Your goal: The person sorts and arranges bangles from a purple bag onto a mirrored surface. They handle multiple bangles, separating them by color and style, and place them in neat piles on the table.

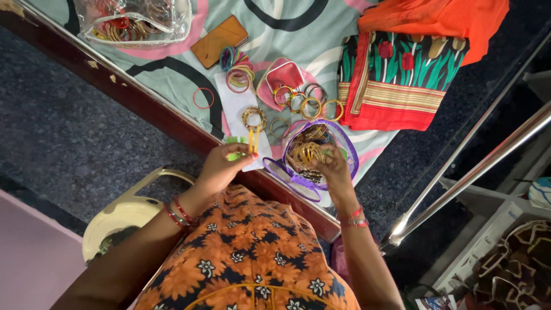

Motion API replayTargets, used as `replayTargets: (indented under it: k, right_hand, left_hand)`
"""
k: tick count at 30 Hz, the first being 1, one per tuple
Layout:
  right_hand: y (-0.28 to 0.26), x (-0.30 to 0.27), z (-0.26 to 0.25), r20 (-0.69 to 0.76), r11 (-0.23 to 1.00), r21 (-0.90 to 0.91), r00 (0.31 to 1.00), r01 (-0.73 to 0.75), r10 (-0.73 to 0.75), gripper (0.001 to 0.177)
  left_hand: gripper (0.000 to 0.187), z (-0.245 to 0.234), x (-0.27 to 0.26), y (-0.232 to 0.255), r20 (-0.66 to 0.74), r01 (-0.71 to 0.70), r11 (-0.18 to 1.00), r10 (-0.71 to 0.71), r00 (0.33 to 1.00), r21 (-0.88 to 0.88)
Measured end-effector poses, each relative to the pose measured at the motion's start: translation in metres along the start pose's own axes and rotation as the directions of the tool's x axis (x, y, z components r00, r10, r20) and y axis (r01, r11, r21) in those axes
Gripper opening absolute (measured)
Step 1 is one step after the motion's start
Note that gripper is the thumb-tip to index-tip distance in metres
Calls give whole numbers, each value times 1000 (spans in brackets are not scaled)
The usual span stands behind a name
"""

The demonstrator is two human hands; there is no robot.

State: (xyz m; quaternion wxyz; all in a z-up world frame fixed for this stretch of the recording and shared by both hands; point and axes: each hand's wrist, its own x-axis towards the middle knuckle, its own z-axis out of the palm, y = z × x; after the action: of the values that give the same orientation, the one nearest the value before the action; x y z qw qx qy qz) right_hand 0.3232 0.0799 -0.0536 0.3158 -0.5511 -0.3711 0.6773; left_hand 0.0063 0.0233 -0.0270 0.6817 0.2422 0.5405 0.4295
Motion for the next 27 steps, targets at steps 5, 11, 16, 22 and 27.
replayTargets:
  k: [5, 11, 16, 22, 27]
  right_hand:
    - [-25, -37, 25, 249, 793, 607, 960, -51, -129, 9]
    - [-56, -56, 61, 94, 992, 115, 995, -56, 45, 30]
    - [-38, -57, 71, 16, 995, -103, 1000, 16, -15, 24]
    - [-25, -53, 73, -2, 991, -115, 998, 63, -64, 23]
    - [-26, -61, 77, -2, 986, -165, 1000, 18, -19, 22]
  left_hand:
    - [18, 25, 4, -3, 116, -4, 996, 15, 993, -93]
    - [19, 49, 1, 10, 177, -106, 938, 49, 983, 331]
    - [20, 64, -7, 21, 225, -326, 817, 246, 943, 475]
    - [19, 69, -12, 25, 185, -243, 789, 166, 969, 564]
    - [21, 66, -14, 21, 194, -264, 719, 180, 964, 643]
